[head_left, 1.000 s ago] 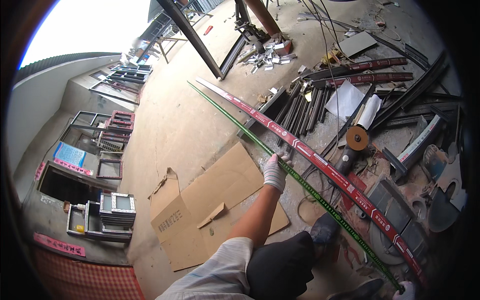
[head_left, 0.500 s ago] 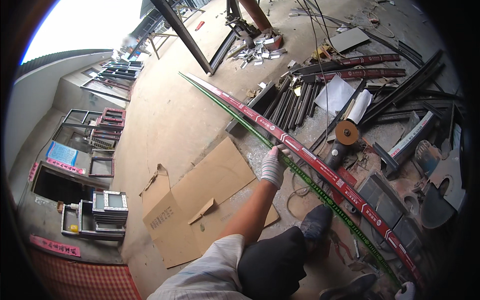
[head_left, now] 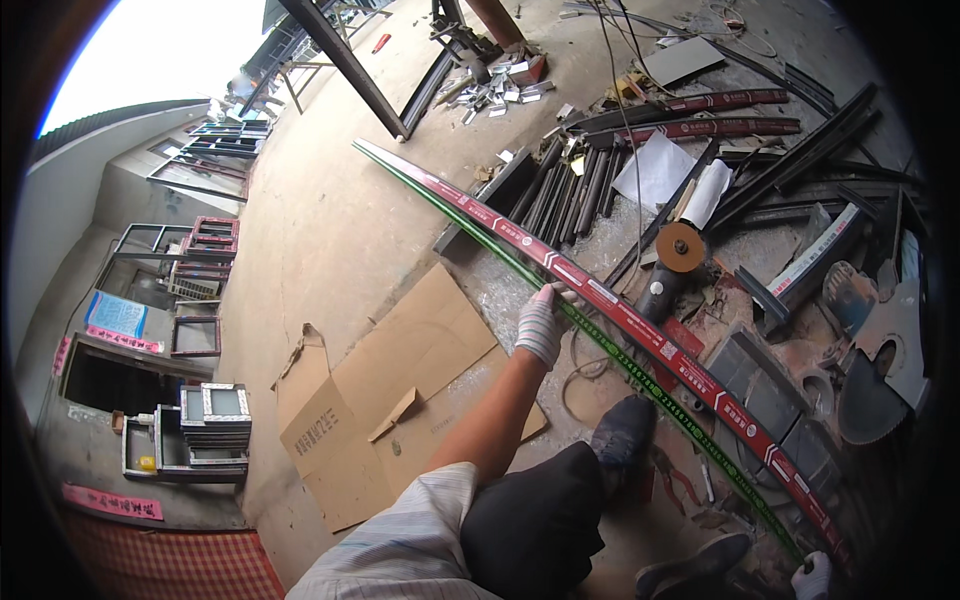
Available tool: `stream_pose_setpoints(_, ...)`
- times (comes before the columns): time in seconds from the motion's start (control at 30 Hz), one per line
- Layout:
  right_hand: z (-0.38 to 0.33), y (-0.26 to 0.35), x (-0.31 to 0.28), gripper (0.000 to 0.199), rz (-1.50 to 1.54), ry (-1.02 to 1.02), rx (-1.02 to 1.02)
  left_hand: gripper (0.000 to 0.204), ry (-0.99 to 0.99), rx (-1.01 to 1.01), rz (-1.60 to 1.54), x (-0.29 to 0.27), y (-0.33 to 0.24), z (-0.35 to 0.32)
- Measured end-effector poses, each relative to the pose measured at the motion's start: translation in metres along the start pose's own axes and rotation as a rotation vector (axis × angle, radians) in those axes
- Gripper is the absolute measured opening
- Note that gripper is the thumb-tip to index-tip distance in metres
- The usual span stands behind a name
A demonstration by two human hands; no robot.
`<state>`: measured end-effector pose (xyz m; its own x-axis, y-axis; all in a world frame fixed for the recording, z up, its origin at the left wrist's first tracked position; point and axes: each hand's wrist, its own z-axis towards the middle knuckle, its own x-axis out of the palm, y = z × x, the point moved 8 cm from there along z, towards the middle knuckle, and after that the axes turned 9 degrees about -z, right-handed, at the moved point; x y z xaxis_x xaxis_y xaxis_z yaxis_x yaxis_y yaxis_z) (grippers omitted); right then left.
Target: The person measures a long aluminum profile with a tape measure, marks it with a marker, and cuts it using a miter saw. The person repeats the process for another profile.
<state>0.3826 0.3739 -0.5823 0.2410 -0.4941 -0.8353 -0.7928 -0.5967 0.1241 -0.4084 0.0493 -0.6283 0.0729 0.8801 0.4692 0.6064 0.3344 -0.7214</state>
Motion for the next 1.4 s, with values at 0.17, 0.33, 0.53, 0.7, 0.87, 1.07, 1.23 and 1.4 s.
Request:
stream_pose_setpoints(0.17, 0.006, 0.008, -0.005, 0.026, -0.043, -0.009, -0.032, 0.036, -0.016, -0.016, -0.009, -0.003, 0.003, 0.003)
stream_pose_setpoints(0.33, 0.010, 0.024, -0.006, 0.024, -0.083, -0.017, -0.062, 0.036, -0.012, 0.007, 0.007, -0.015, -0.004, 0.001)
stream_pose_setpoints(0.53, 0.008, -0.023, 0.036, 0.024, -0.051, -0.091, 0.040, 0.031, 0.017, -0.017, 0.027, 0.017, -0.012, 0.009)
stream_pose_setpoints(0.7, 0.029, 0.055, -0.026, 0.014, -0.062, -0.039, -0.015, 0.030, -0.044, -0.019, 0.023, -0.031, -0.001, 0.016)
stream_pose_setpoints(0.87, 0.041, 0.068, -0.035, 0.022, 0.040, 0.096, 0.019, 0.020, 0.060, -0.047, 0.006, -0.051, -0.023, 0.055)
stream_pose_setpoints(1.07, 0.040, 0.069, -0.024, 0.026, 0.112, 0.198, 0.114, 0.049, -0.064, -0.006, 0.067, -0.063, -0.033, 0.071)
stream_pose_setpoints(1.23, 0.046, 0.078, -0.027, 0.024, 0.084, 0.196, 0.094, 0.047, -0.110, -0.017, 0.039, -0.061, -0.031, 0.057)
stream_pose_setpoints(1.4, 0.047, 0.074, -0.021, 0.022, 0.110, 0.130, 0.041, 0.045, -0.183, -0.030, 0.029, -0.059, -0.023, 0.037)
